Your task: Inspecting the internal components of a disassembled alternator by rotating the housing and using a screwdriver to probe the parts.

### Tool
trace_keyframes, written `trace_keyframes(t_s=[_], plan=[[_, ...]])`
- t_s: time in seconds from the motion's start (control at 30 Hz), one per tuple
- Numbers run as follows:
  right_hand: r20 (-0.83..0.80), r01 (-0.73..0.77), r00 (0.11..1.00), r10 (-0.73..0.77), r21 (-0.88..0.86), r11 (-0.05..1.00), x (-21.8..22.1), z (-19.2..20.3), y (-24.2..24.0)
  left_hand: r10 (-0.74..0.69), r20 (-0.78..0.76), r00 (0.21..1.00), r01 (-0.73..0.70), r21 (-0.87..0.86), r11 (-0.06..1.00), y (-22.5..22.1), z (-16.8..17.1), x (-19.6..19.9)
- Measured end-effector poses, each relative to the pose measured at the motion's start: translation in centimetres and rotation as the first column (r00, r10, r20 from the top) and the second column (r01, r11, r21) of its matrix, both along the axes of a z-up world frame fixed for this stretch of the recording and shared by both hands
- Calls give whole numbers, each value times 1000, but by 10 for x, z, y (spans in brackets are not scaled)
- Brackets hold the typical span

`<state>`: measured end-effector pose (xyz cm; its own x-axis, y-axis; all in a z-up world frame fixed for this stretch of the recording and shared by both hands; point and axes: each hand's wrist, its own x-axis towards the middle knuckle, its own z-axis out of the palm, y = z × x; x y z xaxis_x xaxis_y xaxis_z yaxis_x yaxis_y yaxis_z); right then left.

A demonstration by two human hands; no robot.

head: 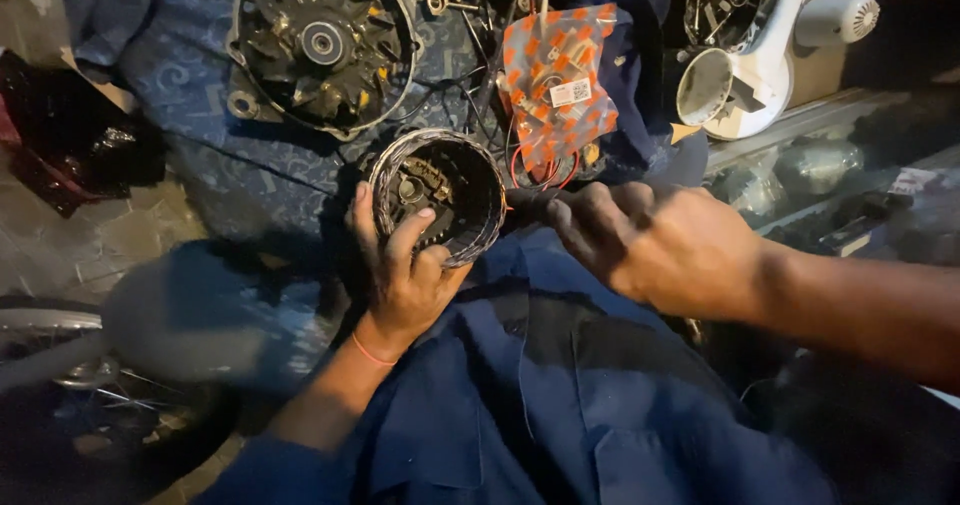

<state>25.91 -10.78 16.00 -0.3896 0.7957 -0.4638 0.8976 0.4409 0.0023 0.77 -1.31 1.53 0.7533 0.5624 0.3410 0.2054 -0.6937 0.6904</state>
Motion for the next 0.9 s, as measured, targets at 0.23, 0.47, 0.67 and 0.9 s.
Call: trace_keyframes(t_s=[0.23, 0.47, 0.67, 0.9], plan=[[12, 59, 998, -59, -19, 998, 1, -7, -2, -16, 17, 1000, 16, 45, 999, -2, -10, -5], [-22, 213, 975, -220, -171, 962, -3, -9, -6, -27, -7, 1000, 27, 43, 999, -5, -16, -10], [-9, 320, 945, -327, -182, 930, -11, -8, -12, -31, 12, 999, 30, 43, 999, -5, -19, -12], [-20, 599, 780, -626, -268, 755, -22, -4, -3, -5, 5, 1000, 4, 63, 998, -10, -23, -13]])
